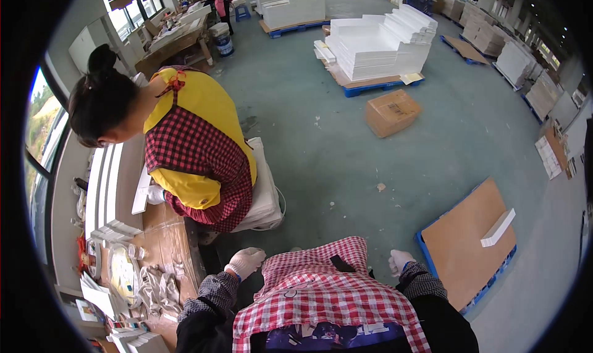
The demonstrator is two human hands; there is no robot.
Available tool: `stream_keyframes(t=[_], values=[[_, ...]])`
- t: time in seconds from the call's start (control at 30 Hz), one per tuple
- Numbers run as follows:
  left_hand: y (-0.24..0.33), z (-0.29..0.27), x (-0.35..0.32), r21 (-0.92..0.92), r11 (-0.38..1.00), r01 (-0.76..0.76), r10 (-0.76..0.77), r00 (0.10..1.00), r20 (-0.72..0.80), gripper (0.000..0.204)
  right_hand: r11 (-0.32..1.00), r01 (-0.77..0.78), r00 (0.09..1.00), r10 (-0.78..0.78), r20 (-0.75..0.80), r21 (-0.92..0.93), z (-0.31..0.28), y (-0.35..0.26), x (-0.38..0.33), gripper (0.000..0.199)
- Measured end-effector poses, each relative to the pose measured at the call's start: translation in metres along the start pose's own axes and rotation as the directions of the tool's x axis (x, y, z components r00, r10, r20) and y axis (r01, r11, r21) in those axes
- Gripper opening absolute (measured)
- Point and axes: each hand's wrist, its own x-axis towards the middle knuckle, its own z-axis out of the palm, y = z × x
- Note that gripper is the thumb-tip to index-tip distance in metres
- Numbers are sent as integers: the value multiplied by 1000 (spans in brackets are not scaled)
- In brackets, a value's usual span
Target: Picking up white furniture panels from a stack on a pallet and placing them onto a workbench for processing.
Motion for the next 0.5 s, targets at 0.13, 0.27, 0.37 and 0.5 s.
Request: stream_keyframes(t=[0.13,0.27,0.37,0.5], values=[[51,23,92,318,805,-500,385,849,361,39,997,1,986,11,168,-73,-29,73,11,21],[119,70,196,439,656,-614,375,770,517,36,918,319,947,-301,111,-236,-12,190,111,20],[172,87,236,175,974,-144,53,895,443,24,442,548,780,-576,243,-710,-10,169,174,19],[186,86,303,19,974,227,-221,923,314,11,792,447,891,-353,285,-416,-29,15,107,21]])
